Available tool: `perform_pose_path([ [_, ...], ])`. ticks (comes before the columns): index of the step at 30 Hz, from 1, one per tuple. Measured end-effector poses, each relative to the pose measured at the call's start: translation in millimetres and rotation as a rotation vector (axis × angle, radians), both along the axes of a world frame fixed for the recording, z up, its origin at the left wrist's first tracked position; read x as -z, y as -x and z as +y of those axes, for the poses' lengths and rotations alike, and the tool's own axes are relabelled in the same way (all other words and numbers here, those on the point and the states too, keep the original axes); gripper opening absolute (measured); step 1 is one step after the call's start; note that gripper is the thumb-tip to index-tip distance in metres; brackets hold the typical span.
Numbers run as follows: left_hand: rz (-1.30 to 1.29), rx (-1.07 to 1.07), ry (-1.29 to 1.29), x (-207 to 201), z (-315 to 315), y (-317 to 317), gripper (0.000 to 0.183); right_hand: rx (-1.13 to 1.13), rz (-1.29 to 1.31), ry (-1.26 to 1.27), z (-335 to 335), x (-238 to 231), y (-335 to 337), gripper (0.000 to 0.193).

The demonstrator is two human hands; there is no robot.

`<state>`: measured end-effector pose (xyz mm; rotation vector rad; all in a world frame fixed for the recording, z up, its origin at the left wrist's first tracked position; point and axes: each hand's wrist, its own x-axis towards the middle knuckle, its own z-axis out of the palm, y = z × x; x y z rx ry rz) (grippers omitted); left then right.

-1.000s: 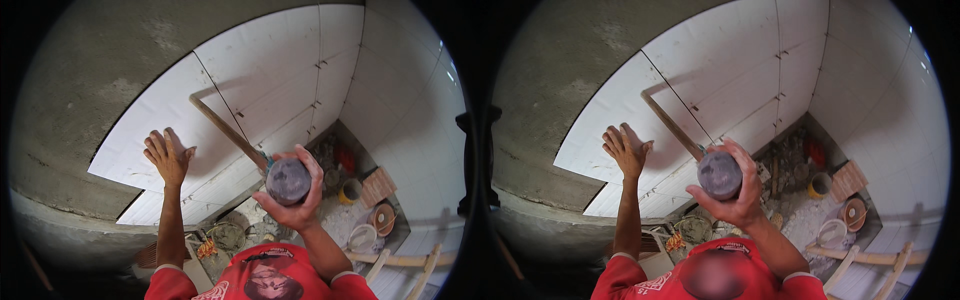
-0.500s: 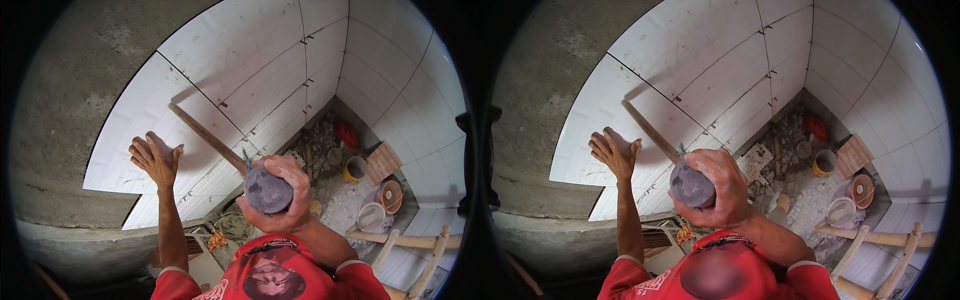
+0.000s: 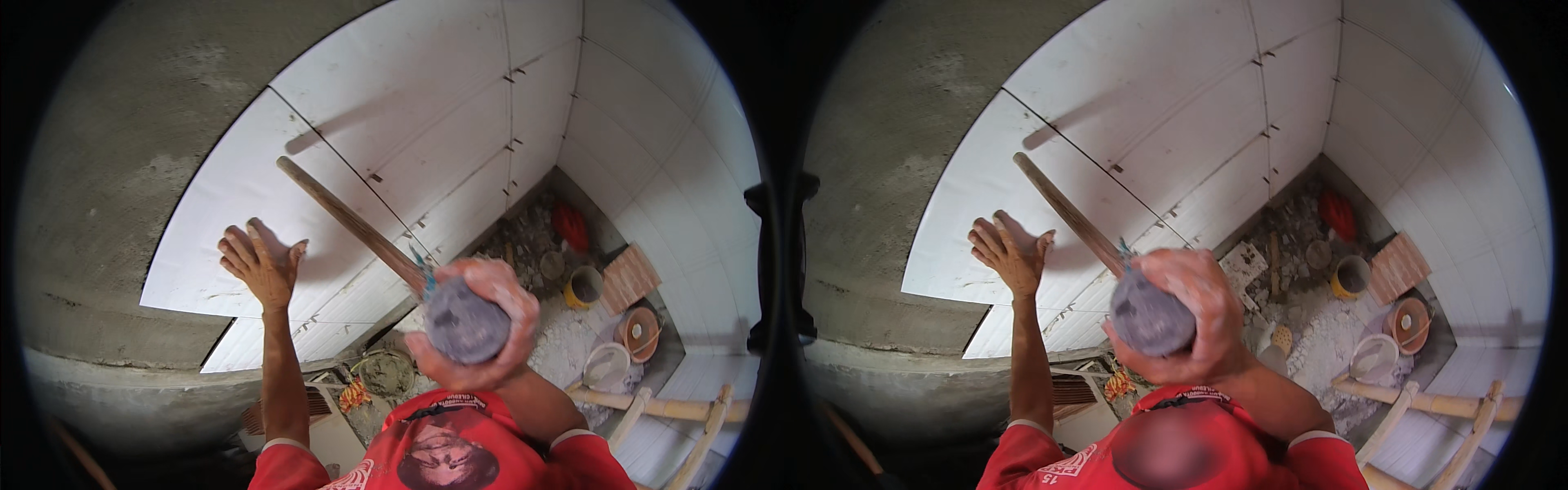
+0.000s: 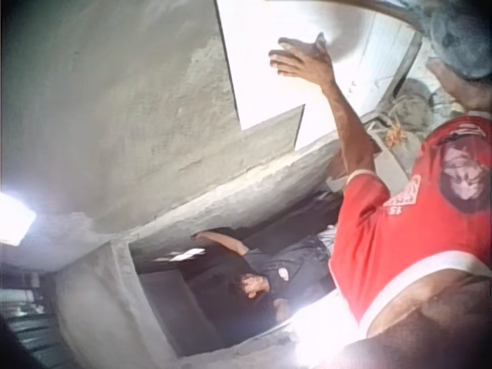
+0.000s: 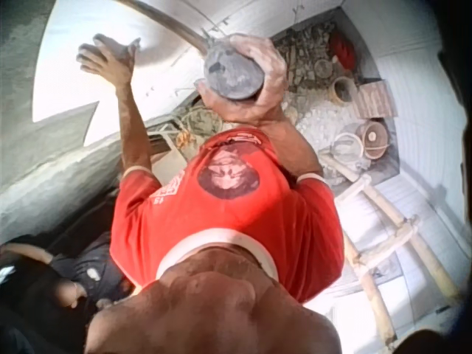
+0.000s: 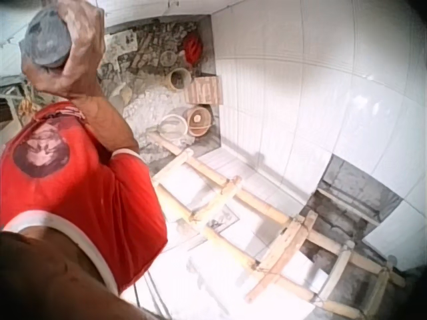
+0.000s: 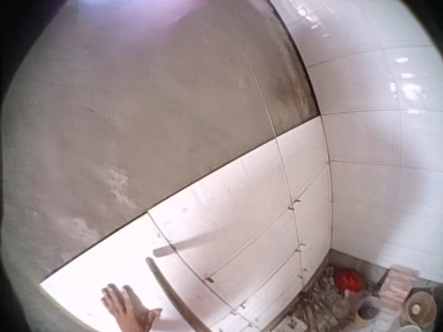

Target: The person scoops cement from a bucket and spreads it onto the back of a white tile using a trowel. They then lift the tile and press it onto the wall, tapping it with a hammer to secure it in place.

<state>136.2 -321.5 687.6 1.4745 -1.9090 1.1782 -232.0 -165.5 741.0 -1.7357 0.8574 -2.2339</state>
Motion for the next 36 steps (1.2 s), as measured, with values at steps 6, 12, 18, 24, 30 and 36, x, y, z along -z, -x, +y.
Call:
perform_pose_path([
  [6,-0.023,-0.063,-0.014,2,1,-1,0.121,-0.024,0.058,0.069,4,-21,-4,0.081],
  [12,0.058,-0.046,-0.051,1,2,3,0.114,0.016,0.097,0.040,-3,-15,-16,0.080],
  [18,0.057,-0.056,-0.065,2,6,3,0.116,-0.001,0.079,-0.026,-7,-16,-9,0.078],
  [24,0.049,-0.045,-0.053,0,6,4,0.114,0.018,-0.001,-0.112,-8,-16,5,0.076],
  [30,0.056,-0.016,-0.040,1,5,3,0.112,0.009,0.062,-0.107,-11,-13,1,0.076],
  [36,0.028,-0.022,-0.052,-1,9,2,0.115,-0.014,0.010,-0.156,-9,-18,3,0.075],
])
